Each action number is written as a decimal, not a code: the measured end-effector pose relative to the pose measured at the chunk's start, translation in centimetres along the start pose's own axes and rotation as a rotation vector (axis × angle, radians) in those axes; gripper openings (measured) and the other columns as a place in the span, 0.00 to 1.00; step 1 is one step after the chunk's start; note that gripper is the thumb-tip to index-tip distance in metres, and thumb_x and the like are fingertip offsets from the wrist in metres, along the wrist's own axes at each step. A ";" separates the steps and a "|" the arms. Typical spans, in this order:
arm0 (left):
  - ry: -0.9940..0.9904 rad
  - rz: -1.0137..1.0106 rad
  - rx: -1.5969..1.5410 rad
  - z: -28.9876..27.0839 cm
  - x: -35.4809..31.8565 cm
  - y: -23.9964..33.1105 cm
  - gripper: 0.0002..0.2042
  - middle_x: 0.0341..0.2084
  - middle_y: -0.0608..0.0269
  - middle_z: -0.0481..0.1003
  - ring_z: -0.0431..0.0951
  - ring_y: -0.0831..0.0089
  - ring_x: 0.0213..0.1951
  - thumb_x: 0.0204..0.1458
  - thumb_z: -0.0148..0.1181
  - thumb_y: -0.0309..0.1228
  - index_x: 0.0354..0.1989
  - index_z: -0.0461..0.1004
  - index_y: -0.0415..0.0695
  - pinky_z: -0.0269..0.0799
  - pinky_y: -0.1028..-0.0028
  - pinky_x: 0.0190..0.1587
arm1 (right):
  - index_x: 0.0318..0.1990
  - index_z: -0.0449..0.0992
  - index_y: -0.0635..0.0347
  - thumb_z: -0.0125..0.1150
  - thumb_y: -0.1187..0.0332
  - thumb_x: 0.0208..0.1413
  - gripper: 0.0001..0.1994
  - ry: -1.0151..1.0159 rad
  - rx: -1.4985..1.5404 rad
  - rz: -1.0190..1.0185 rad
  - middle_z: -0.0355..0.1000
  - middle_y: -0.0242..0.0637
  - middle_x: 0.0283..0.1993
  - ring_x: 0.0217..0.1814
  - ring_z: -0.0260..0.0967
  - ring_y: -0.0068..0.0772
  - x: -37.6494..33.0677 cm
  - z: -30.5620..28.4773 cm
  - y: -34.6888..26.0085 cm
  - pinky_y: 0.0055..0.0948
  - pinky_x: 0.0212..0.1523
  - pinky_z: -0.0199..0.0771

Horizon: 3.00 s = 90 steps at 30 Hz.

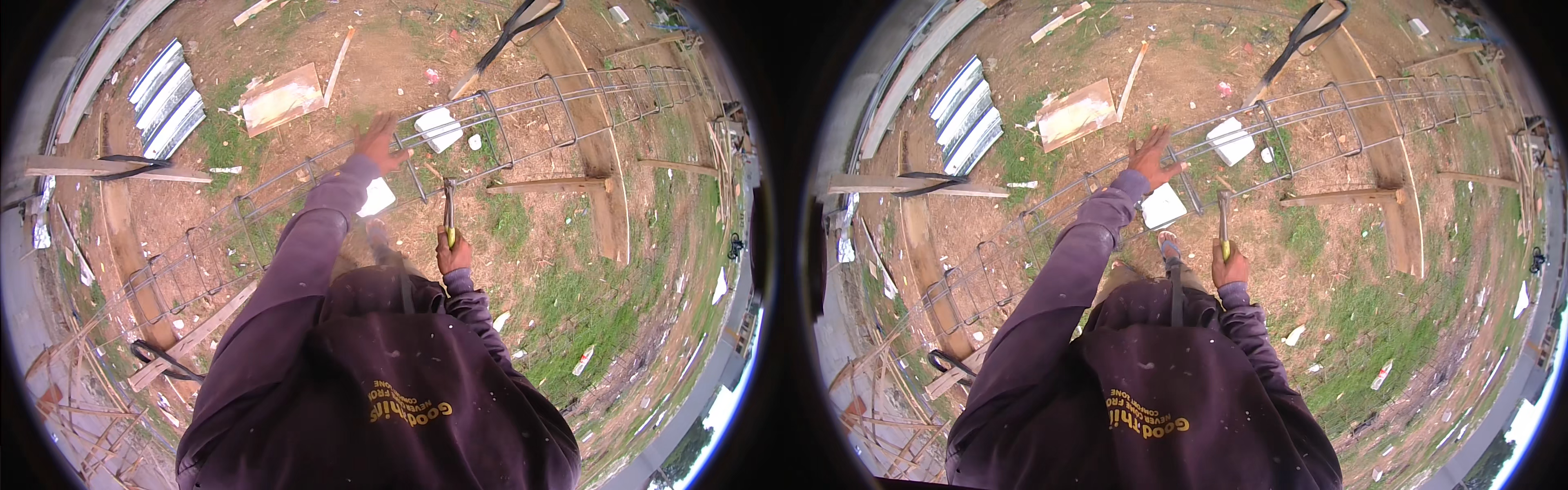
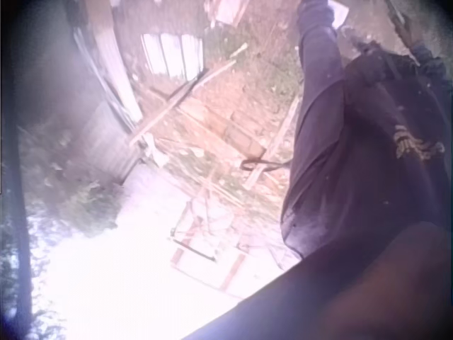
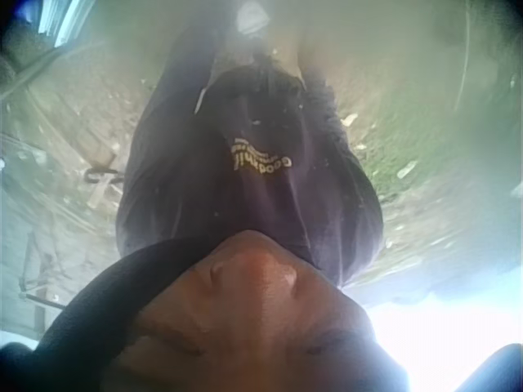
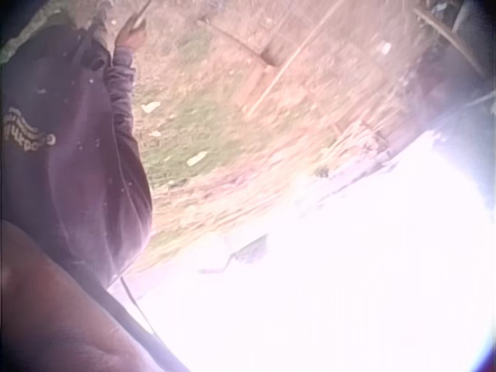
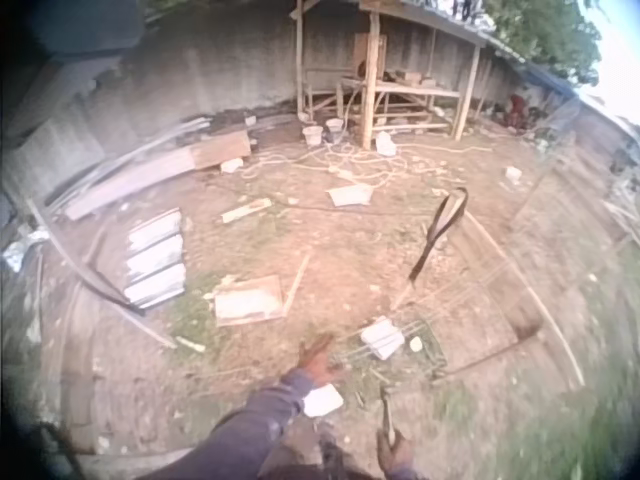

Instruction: The person uses pliers to bend and secure wire ties on a metal frame structure. They repeatedly adjust the frame and tighten connections while standing in an outdoor area with scattered debris and construction materials.

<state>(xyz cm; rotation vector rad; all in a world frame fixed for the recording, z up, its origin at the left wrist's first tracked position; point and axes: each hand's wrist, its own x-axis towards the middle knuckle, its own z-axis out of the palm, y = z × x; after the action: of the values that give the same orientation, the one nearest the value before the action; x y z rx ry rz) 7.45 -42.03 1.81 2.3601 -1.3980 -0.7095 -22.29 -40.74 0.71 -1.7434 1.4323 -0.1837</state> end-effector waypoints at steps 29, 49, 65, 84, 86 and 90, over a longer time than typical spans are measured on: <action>0.914 -1.087 -0.407 9.6 -45.1 -4.6 0.23 0.61 0.48 0.66 0.64 0.50 0.63 0.57 0.58 0.39 0.58 0.69 0.41 0.60 0.58 0.64 | 0.39 0.74 0.60 0.55 0.50 0.58 0.19 -0.707 -0.419 -0.953 0.74 0.57 0.31 0.36 0.72 0.64 0.3 13.8 -21.7 0.55 0.38 0.69; 1.609 -1.461 -0.447 -1.3 -67.6 -24.0 0.18 0.31 0.55 0.80 0.80 0.74 0.33 0.56 0.61 0.40 0.46 0.78 0.37 0.74 0.74 0.38 | 0.31 0.72 0.65 0.57 0.62 0.61 0.14 -0.826 -0.252 -0.625 0.67 0.34 0.16 0.15 0.64 0.25 -8.2 23.3 -23.8 0.28 0.17 0.63; 1.654 -1.341 -0.035 -13.2 -74.6 -49.4 0.13 0.29 0.51 0.78 0.78 0.53 0.35 0.46 0.66 0.35 0.33 0.77 0.37 0.72 0.60 0.42 | 0.30 0.74 0.68 0.57 0.57 0.61 0.19 -0.423 -0.377 -0.491 0.69 0.38 0.15 0.15 0.68 0.29 -17.0 24.7 -23.0 0.31 0.17 0.66; 1.731 -1.481 -0.073 -15.6 -74.9 -46.7 0.14 0.28 0.44 0.79 0.79 0.47 0.34 0.52 0.59 0.38 0.34 0.77 0.37 0.72 0.58 0.37 | 0.29 0.74 0.67 0.60 0.59 0.59 0.17 -0.388 -0.192 -0.582 0.70 0.37 0.16 0.16 0.67 0.26 -18.3 25.2 -22.3 0.30 0.18 0.65; 1.602 -1.583 -0.049 -16.6 -74.8 -46.5 0.15 0.30 0.41 0.78 0.78 0.43 0.37 0.53 0.56 0.39 0.34 0.77 0.37 0.72 0.56 0.40 | 0.29 0.75 0.66 0.60 0.59 0.59 0.16 -0.413 -0.214 -0.607 0.69 0.36 0.16 0.16 0.66 0.26 -17.6 25.2 -22.3 0.30 0.19 0.64; 1.433 -1.630 0.062 -17.8 -74.9 -47.2 0.19 0.24 0.41 0.77 0.80 0.48 0.30 0.55 0.50 0.42 0.31 0.75 0.35 0.74 0.56 0.34 | 0.28 0.75 0.66 0.60 0.59 0.58 0.16 -0.460 -0.265 -0.652 0.69 0.35 0.15 0.16 0.66 0.26 -15.3 25.0 -21.4 0.30 0.19 0.64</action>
<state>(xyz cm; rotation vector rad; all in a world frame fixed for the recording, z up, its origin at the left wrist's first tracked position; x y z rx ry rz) 21.57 46.49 12.54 2.4306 1.1428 0.7822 3.12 -15.23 5.42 -2.2455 0.5483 0.0701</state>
